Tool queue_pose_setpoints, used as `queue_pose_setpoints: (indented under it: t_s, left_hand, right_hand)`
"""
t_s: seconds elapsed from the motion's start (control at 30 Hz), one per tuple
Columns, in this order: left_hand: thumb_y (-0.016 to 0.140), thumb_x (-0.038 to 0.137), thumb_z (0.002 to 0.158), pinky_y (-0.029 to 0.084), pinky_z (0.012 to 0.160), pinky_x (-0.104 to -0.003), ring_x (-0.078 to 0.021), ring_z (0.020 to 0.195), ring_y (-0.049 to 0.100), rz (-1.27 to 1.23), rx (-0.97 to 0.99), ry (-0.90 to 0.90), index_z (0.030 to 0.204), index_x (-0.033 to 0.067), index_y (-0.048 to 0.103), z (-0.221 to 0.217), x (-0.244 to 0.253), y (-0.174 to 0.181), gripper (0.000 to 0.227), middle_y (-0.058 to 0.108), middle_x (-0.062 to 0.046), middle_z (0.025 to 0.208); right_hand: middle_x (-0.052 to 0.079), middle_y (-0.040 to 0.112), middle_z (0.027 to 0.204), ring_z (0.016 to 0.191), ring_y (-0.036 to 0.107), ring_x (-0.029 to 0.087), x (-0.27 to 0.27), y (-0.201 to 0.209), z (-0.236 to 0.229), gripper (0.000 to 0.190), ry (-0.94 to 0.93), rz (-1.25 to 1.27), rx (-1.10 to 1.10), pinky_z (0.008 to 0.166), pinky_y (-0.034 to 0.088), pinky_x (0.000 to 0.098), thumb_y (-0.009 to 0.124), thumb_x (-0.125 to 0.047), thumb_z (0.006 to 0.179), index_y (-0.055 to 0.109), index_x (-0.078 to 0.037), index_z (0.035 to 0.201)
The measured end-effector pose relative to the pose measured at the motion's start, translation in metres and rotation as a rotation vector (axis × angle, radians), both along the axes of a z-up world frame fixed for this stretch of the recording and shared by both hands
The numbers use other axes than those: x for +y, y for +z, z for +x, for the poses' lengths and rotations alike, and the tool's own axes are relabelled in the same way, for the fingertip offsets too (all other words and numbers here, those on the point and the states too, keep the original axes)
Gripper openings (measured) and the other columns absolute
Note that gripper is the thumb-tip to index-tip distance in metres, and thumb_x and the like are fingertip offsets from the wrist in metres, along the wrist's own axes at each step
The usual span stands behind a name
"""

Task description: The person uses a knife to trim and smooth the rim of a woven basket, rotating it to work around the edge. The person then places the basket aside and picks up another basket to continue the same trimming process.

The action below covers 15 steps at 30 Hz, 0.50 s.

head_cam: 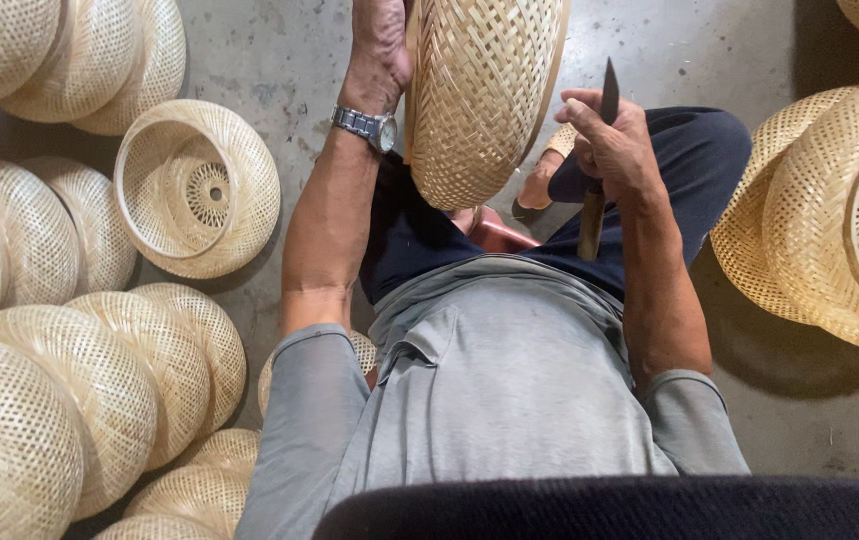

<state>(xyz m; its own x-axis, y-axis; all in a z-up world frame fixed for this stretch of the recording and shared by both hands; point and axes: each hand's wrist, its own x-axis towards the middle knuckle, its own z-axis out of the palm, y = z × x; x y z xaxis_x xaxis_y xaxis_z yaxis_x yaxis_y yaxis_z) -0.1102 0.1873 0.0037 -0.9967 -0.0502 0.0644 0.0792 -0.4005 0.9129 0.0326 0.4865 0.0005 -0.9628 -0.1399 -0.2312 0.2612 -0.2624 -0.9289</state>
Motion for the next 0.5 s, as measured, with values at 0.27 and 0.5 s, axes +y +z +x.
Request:
queue_pose_setpoints:
  t_s: [0.27,0.5]
  left_hand:
    - [0.079,0.009,0.107,0.062,0.083,-0.028,-0.0174,0.095,0.072,-0.171,0.141,-0.274,0.119,-0.0067,0.068,0.015,0.039,0.075,0.022,0.075,-0.012,0.111]
    - [0.081,0.009,0.109,0.065,0.085,-0.026,-0.0169,0.099,0.074,-0.356,0.419,-0.600,0.123,-0.0056,0.068,0.016,0.129,0.135,0.024,0.076,-0.013,0.114]
  right_hand:
    - [0.002,0.070,0.090,0.051,0.046,0.001,0.018,-0.009,0.029,0.037,-0.088,-0.198,-0.110,0.040,0.033,0.0172,0.067,-0.026,0.101,0.061,0.001,0.126]
    - [0.003,0.068,0.090,0.053,0.045,0.001,0.078,0.001,0.072,0.038,-0.276,-0.286,0.012,0.041,0.033,0.0161,0.064,-0.030,0.105,0.062,0.000,0.129]
